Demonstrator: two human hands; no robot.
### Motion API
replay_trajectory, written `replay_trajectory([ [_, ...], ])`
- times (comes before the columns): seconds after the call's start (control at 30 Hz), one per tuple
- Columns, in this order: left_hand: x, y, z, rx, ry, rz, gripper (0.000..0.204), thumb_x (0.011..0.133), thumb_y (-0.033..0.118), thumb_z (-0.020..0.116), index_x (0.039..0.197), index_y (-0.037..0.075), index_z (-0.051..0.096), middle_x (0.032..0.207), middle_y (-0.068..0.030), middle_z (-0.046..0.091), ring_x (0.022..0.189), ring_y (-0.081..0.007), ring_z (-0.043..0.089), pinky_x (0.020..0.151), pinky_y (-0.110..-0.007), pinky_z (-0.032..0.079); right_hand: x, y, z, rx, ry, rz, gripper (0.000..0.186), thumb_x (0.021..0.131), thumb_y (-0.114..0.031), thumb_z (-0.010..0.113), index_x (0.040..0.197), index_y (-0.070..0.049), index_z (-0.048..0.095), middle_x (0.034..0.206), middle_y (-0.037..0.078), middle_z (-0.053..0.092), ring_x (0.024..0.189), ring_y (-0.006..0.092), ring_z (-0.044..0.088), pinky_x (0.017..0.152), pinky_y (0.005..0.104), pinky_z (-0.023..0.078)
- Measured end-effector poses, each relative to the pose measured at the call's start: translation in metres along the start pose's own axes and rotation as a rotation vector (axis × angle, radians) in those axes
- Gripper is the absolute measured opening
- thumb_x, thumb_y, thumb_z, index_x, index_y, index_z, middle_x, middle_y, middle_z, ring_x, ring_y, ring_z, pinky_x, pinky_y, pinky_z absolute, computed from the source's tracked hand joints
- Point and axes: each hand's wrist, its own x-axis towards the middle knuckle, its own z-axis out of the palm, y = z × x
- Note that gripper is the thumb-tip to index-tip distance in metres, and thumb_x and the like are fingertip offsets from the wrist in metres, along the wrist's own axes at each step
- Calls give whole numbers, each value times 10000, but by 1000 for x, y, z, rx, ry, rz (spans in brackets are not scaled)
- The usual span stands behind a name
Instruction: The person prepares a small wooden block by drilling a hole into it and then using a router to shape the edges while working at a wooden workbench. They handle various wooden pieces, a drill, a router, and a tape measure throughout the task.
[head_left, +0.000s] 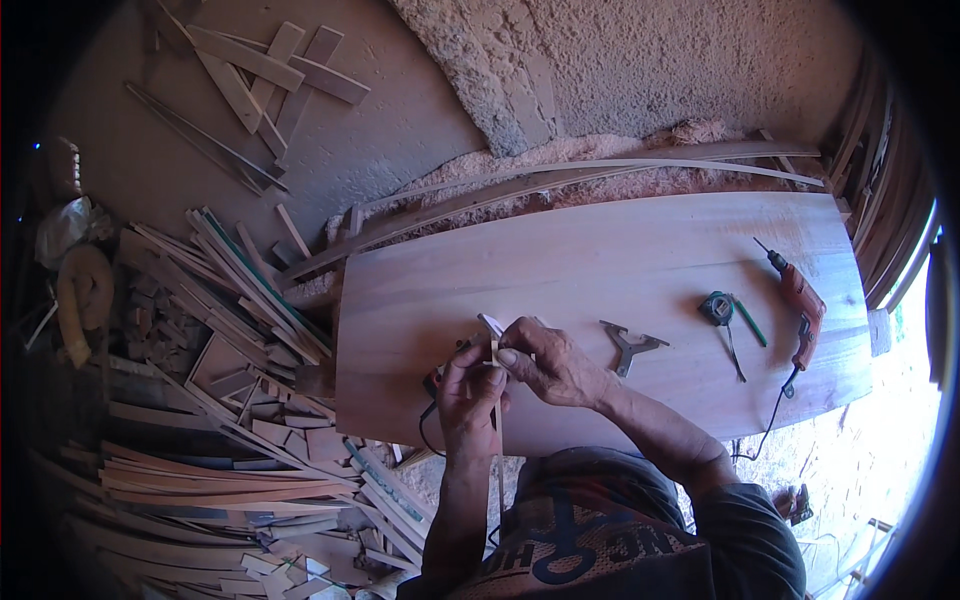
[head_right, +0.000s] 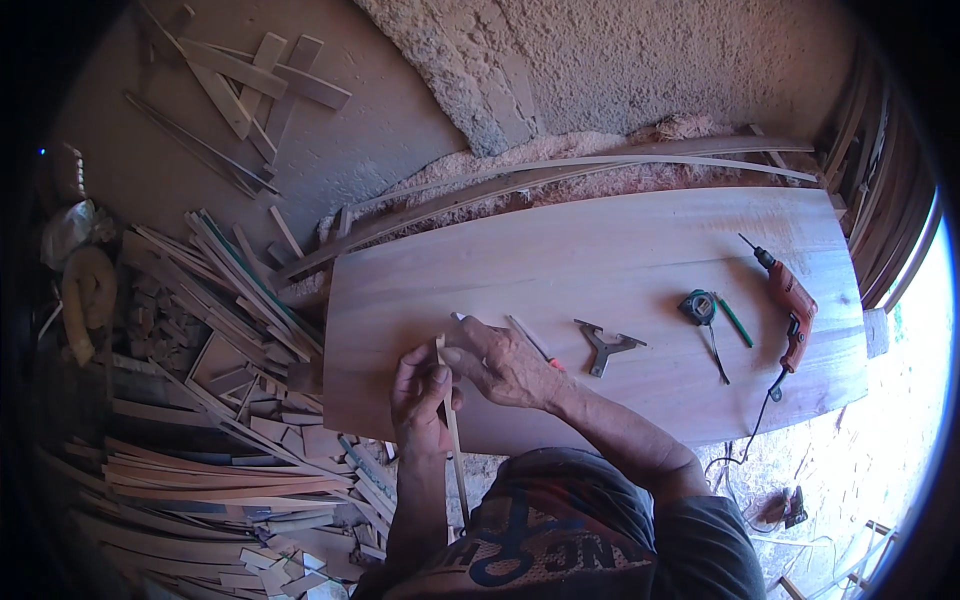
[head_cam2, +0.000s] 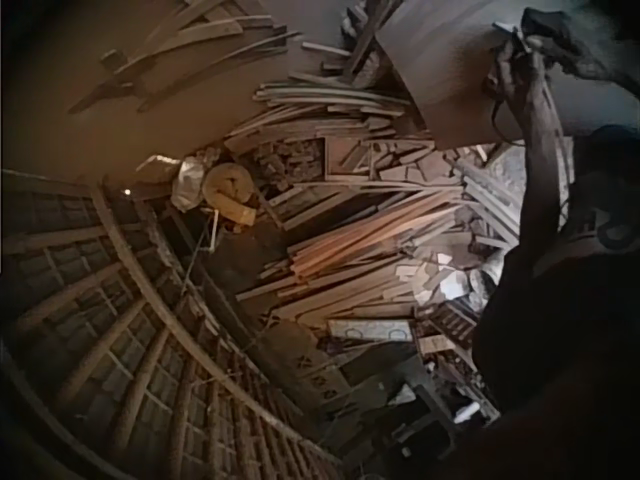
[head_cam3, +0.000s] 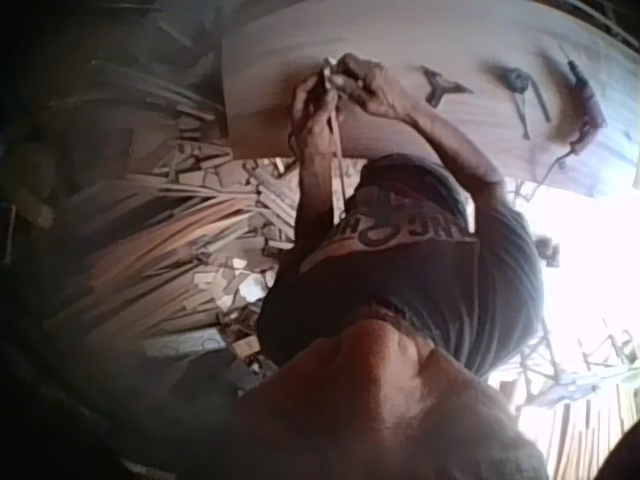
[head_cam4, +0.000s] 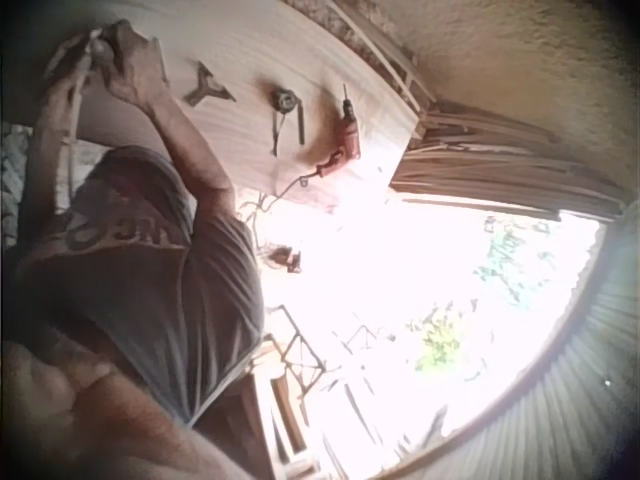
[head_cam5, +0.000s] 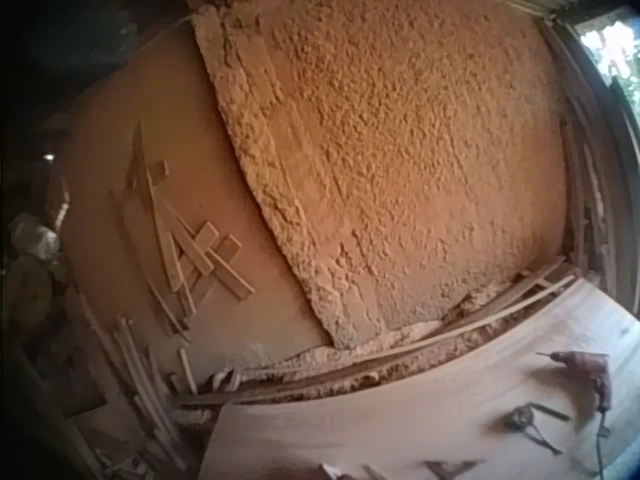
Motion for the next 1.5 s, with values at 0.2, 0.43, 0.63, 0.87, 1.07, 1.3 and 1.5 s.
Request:
replay_trajectory([
  [0.2,-4,1,2,13,-12,19,378,914,53,685,1273,57,565,1001,-13,634,742,-55,550,558,-206,464,-4,2,-7,92,-166,151,291,1050,-295,501,972,-19,545,744,112,592,646,218,619,609,356,486],
  [0.43,-8,5,12,69,-28,25,392,908,44,687,1279,51,560,979,-17,631,796,-61,570,574,-210,468,-13,-10,-5,100,19,-26,245,1046,-243,499,1087,-13,575,842,178,603,796,354,635,716,428,493],
  [0.63,-11,3,13,53,-56,43,383,903,48,695,1266,52,574,1011,-25,633,802,-58,563,582,-205,469,-15,5,-12,92,-106,79,259,1047,-263,494,1085,-15,562,848,177,580,774,362,622,703,443,482],
  [0.87,-11,4,18,62,-34,23,388,900,53,698,1268,68,577,1029,-18,633,790,-50,550,573,-203,460,-15,-2,-10,172,-123,140,313,1064,-307,438,997,-17,535,805,170,555,758,360,612,688,440,473],
  [1.07,-9,1,15,27,-40,8,386,904,63,701,1268,55,575,1030,-28,638,781,-54,559,574,-202,456,-18,-7,-9,132,-10,51,321,1069,-318,429,1016,-16,524,795,157,568,720,320,596,663,418,471],
  [1.3,-10,0,12,-69,-25,-30,268,977,84,599,1241,48,575,1047,-52,650,782,-89,600,533,-225,482,-11,-15,-14,325,-100,257,277,1063,-292,440,1045,-25,509,791,137,601,694,309,628,642,399,509],
  [1.5,-12,-4,11,2,38,-36,220,978,121,629,1189,64,604,985,-17,633,741,-58,562,511,-202,440,-18,-9,-5,-33,3,9,308,1061,-318,454,1021,-18,512,772,138,608,653,348,613,621,414,496],
])
